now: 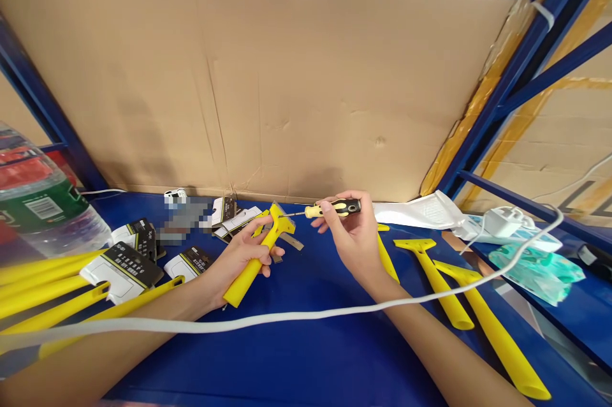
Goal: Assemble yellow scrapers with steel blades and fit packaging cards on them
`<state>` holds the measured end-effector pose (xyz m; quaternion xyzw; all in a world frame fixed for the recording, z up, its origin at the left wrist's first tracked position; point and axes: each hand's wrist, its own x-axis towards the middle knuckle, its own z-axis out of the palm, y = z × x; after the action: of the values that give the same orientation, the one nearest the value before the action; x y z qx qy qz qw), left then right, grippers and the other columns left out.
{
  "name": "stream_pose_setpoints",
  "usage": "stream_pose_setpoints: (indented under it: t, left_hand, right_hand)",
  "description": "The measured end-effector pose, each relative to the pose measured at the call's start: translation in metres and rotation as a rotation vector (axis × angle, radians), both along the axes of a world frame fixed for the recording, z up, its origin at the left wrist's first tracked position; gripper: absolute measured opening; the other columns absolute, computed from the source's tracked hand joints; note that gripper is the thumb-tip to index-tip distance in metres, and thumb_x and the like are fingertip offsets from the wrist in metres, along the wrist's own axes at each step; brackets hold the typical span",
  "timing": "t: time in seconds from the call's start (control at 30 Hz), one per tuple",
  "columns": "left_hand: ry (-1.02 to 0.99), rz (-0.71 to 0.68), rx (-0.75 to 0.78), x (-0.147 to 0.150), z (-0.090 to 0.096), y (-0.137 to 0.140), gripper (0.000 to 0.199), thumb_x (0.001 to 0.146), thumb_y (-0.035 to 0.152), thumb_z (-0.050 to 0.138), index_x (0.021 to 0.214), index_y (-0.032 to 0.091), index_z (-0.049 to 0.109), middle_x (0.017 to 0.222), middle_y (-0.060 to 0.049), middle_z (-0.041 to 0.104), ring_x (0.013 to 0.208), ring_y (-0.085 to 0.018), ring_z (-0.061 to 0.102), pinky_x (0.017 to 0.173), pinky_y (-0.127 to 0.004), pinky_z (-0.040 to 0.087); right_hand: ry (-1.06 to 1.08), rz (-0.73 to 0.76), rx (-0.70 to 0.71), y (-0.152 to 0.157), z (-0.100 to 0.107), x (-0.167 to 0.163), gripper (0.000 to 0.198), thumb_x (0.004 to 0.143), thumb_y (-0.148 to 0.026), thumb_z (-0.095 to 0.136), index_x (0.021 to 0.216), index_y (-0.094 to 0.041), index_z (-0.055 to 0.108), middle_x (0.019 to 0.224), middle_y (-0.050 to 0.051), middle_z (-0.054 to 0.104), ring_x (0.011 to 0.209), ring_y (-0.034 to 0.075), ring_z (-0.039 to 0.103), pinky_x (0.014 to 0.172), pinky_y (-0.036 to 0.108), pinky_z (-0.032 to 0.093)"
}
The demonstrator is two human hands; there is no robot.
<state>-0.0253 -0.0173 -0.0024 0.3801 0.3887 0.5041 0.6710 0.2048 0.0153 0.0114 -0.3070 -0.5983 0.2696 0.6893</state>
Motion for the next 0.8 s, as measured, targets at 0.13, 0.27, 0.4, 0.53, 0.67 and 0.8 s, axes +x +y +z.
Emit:
stream_pose_setpoints:
  t: [0.13,0.27,0.4,0.53,0.67,0.8]
  left_hand:
    - [-0.002,-0.005,-0.01,0.001,0.0,0.0,0.098,0.059,-0.002,0.072,0.154,0.021,0.063,0.148,-0.018,0.074,0.095,-0.024,0.084,0.05,-0.022,0.058]
    - [-0.016,0.011,-0.023,0.0,0.001,0.0,0.098,0.06,-0.003,0.073,0.154,0.022,0.064,0.144,-0.018,0.075,0.098,-0.024,0.084,0.051,-0.02,0.057]
    - [-0.007,-0.011,-0.037,-0.001,0.001,0.001,0.098,0.061,-0.002,0.071,0.155,0.022,0.063,0.142,-0.017,0.075,0.1,-0.024,0.084,0.052,-0.02,0.057]
    - [-0.003,-0.02,-0.044,-0.001,0.001,0.001,0.099,0.061,-0.001,0.072,0.156,0.023,0.062,0.142,-0.017,0.076,0.102,-0.025,0.084,0.052,-0.02,0.057]
    - [-0.005,-0.002,-0.045,-0.002,0.003,0.001,0.099,0.06,-0.001,0.072,0.156,0.023,0.062,0.142,-0.016,0.075,0.102,-0.025,0.084,0.053,-0.02,0.058]
    - [-0.022,0.021,-0.035,-0.002,0.005,0.001,0.098,0.059,-0.002,0.072,0.153,0.023,0.062,0.142,-0.015,0.074,0.1,-0.023,0.084,0.053,-0.02,0.058]
  right_hand:
    - [-0.022,-0.025,0.007,-0.002,0.003,0.001,0.045,0.099,-0.053,0.093,0.11,-0.029,0.057,0.102,0.002,0.087,0.06,0.018,0.081,0.061,0.034,0.069]
    - [-0.054,0.012,0.022,-0.005,0.004,0.004,0.043,0.101,-0.051,0.092,0.109,-0.029,0.056,0.11,0.004,0.09,0.069,0.019,0.084,0.073,0.038,0.073]
    - [-0.065,0.059,0.013,-0.004,0.004,0.006,0.046,0.097,-0.053,0.095,0.109,-0.029,0.058,0.112,0.005,0.09,0.075,0.021,0.086,0.07,0.038,0.074]
    - [-0.06,-0.006,-0.048,0.001,0.005,0.008,0.045,0.098,-0.057,0.094,0.107,-0.028,0.061,0.103,0.003,0.087,0.053,0.016,0.075,0.052,0.033,0.064]
    - [-0.037,0.022,-0.056,0.006,0.003,0.009,0.052,0.094,-0.06,0.096,0.11,-0.028,0.058,0.11,0.005,0.089,0.068,0.018,0.082,0.067,0.035,0.07]
    - [-0.064,-0.024,-0.115,0.008,0.001,0.01,0.051,0.094,-0.063,0.094,0.111,-0.028,0.061,0.111,0.005,0.088,0.057,0.015,0.075,0.058,0.034,0.065]
